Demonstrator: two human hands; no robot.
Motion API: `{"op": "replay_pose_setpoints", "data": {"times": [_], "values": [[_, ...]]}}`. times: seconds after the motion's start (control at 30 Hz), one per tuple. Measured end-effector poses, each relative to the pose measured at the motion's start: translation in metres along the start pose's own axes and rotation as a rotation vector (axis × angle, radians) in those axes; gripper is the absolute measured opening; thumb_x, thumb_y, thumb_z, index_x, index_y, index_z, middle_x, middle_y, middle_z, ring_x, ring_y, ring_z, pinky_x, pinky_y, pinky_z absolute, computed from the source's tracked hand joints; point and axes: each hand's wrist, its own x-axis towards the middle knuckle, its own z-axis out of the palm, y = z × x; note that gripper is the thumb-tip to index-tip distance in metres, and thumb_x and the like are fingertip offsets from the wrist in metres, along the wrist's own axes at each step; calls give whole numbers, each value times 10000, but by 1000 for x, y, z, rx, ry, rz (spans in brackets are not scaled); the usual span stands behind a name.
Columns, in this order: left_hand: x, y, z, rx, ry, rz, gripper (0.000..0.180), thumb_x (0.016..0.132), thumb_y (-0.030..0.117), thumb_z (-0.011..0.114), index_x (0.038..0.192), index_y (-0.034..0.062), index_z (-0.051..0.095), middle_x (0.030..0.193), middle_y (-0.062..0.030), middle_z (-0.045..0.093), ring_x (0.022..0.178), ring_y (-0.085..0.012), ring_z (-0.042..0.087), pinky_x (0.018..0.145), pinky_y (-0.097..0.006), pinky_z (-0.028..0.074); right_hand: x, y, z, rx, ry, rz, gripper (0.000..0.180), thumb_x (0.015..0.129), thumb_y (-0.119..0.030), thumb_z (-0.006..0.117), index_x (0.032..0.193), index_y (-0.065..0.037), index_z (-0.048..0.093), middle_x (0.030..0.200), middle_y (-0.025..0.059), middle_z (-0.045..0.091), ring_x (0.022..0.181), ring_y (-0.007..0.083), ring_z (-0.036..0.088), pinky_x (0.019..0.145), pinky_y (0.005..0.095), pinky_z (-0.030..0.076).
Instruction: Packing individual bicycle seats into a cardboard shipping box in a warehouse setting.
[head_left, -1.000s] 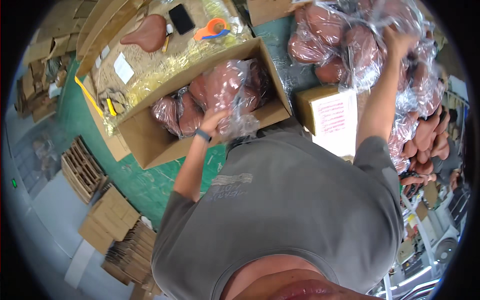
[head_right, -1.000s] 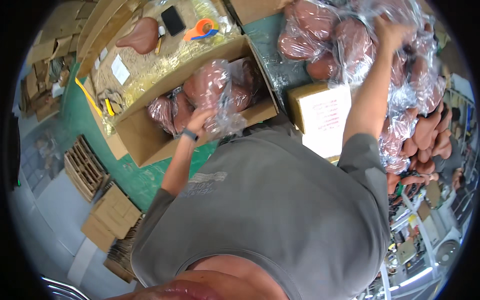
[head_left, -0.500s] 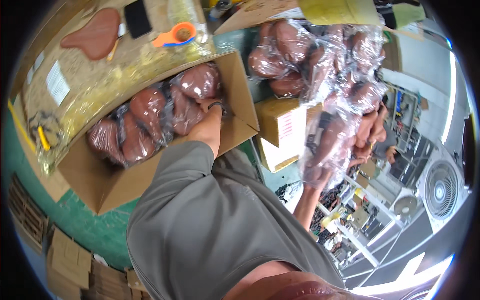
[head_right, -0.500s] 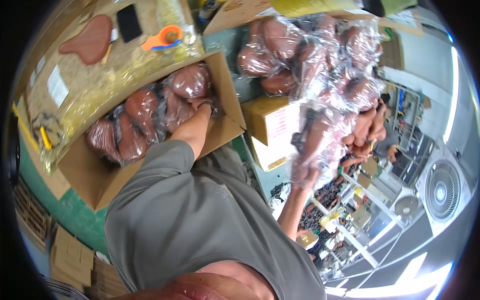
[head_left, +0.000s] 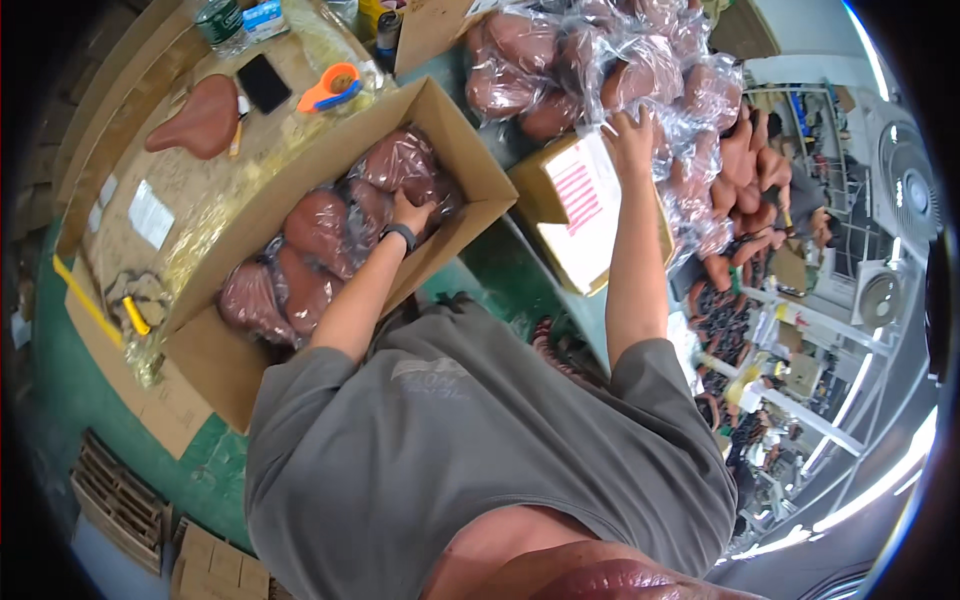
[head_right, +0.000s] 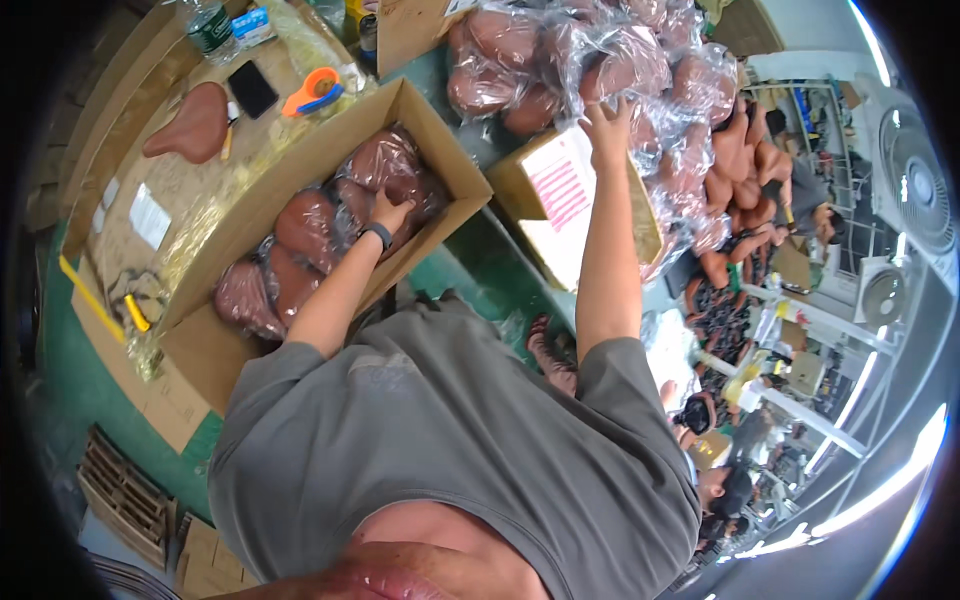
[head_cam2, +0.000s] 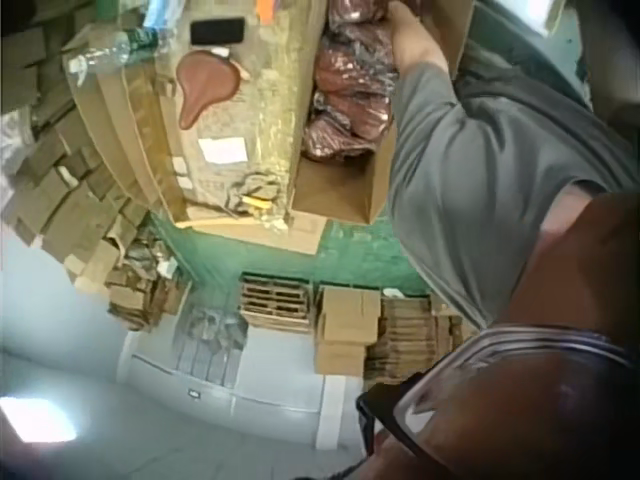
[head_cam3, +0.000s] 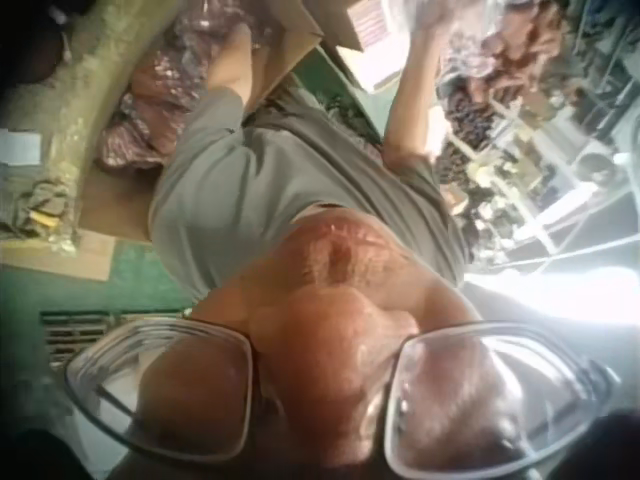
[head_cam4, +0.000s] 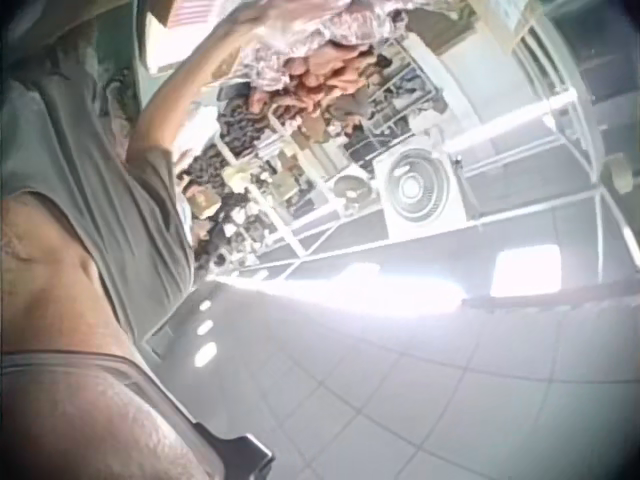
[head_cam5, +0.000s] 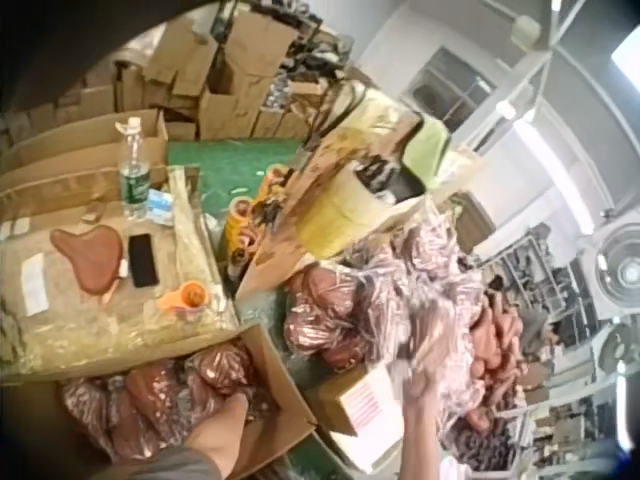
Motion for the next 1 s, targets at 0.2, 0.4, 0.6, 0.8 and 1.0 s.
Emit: {"op": "replay_pose_setpoints", "data": {"times": [0.2,0.4,0.6,0.8,1.0], "values": [[-185,22,-87,-212,-145,546,659,1053,150,760,1613,-12,452,1432,-220,679,1298,-309,680,1126,-420,540,-353,59,-37,-712,-209,-452,381,872,-165,771,1230,-38,761,1185,248,764,1101,425,725,1004,492,573],[-345,24,-40,87,-448,803,486,1080,106,700,1528,-25,561,1284,-146,727,1144,-222,681,1030,-369,548,-715,241,-254,-951,416,456,276,876,-156,700,1123,-62,780,1038,248,774,971,466,748,890,572,598],[-462,8,56,919,-1171,1405,486,976,125,792,1446,78,678,1222,-162,781,1082,-345,760,932,-437,612,-1036,167,-358,-1055,1322,850,292,910,-181,820,1162,-71,723,1103,169,746,1029,408,729,867,523,602],[-533,-2,132,1177,-1579,1489,508,982,148,778,1463,57,643,1251,-182,772,1139,-377,742,968,-457,598,-1211,255,-310,-1093,1184,898,410,955,-258,815,1304,-59,735,1338,178,698,1246,379,647,1069,510,539],[-565,-7,147,1340,-1627,1562,544,974,150,763,1488,57,610,1274,-201,754,1168,-418,715,982,-487,590,-1166,260,-326,-947,1157,1152,324,1026,-280,717,1301,-114,769,1275,173,714,1182,397,679,1044,523,551]]}}
